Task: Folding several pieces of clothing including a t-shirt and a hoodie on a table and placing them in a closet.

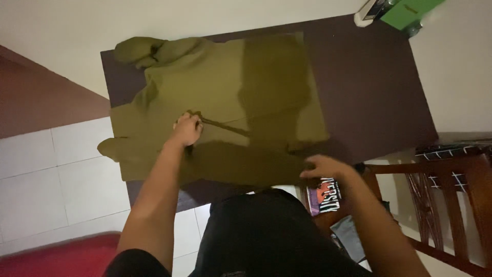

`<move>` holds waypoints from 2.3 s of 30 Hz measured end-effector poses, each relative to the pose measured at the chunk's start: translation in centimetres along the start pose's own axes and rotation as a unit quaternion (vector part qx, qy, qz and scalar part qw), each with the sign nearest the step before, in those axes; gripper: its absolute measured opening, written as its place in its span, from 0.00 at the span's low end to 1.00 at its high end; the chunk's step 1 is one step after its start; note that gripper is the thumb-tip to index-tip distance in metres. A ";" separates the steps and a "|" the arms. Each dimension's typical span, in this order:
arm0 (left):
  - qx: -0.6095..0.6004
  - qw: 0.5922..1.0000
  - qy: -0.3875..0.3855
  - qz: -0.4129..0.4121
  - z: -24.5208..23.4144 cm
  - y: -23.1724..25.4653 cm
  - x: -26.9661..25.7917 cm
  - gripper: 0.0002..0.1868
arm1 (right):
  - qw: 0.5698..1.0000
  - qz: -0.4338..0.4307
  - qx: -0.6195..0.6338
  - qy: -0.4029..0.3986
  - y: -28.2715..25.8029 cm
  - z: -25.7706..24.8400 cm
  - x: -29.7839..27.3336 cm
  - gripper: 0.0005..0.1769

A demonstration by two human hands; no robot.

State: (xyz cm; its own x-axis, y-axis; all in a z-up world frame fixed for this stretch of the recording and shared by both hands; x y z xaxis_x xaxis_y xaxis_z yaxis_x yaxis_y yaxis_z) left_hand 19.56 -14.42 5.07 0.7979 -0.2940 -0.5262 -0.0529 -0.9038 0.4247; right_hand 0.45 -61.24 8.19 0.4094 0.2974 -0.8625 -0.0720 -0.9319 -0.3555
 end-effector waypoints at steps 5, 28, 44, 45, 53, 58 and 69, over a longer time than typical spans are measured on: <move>-0.175 0.983 0.053 0.018 0.7 -0.9 0.8 0.18 | 0.981 -0.030 0.164 0.103 0.6 -9.1 -3.3 0.41; 0.010 0.945 0.139 -0.297 2.0 -1.8 -13.3 0.30 | 0.844 0.055 -0.088 0.527 -1.8 -17.5 -1.4 0.22; -0.109 0.911 0.236 -0.319 3.3 -5.1 -20.6 0.18 | 0.909 -0.272 -0.286 0.131 -36.6 -13.3 18.8 0.24; -0.116 0.908 0.236 -0.326 3.6 -5.6 -20.6 0.17 | 0.918 -0.258 -0.273 0.127 -36.1 -13.9 20.0 0.23; -0.022 0.892 0.318 -0.321 2.1 -0.8 -20.1 0.23 | 0.883 -0.377 -0.174 0.219 -33.9 -13.4 14.4 0.33; 0.012 0.946 0.289 -0.144 3.4 5.8 -14.7 0.39 | 0.855 -0.282 -0.325 0.289 -25.6 -11.7 9.2 0.36; 0.053 0.948 0.200 -0.242 4.6 5.4 -10.5 0.42 | 0.904 -0.029 -0.141 0.403 -7.9 -31.2 14.3 0.34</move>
State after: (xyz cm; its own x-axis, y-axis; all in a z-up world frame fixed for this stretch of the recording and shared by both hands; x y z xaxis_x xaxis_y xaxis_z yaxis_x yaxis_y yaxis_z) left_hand 8.10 -17.64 9.48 0.9068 0.2861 -0.3095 0.3349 -0.9350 0.1168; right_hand 35.26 -56.10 9.91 0.9425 0.2064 -0.2628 0.1597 -0.9690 -0.1884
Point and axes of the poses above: each hand's wrist, its own x-axis towards the middle knuckle, its own z-axis out of the palm, y = z × x, the point moved 8 cm from there along x, towards the middle knuckle, and after that the axes turned 9 degrees about -y, right-handed, at the moved point
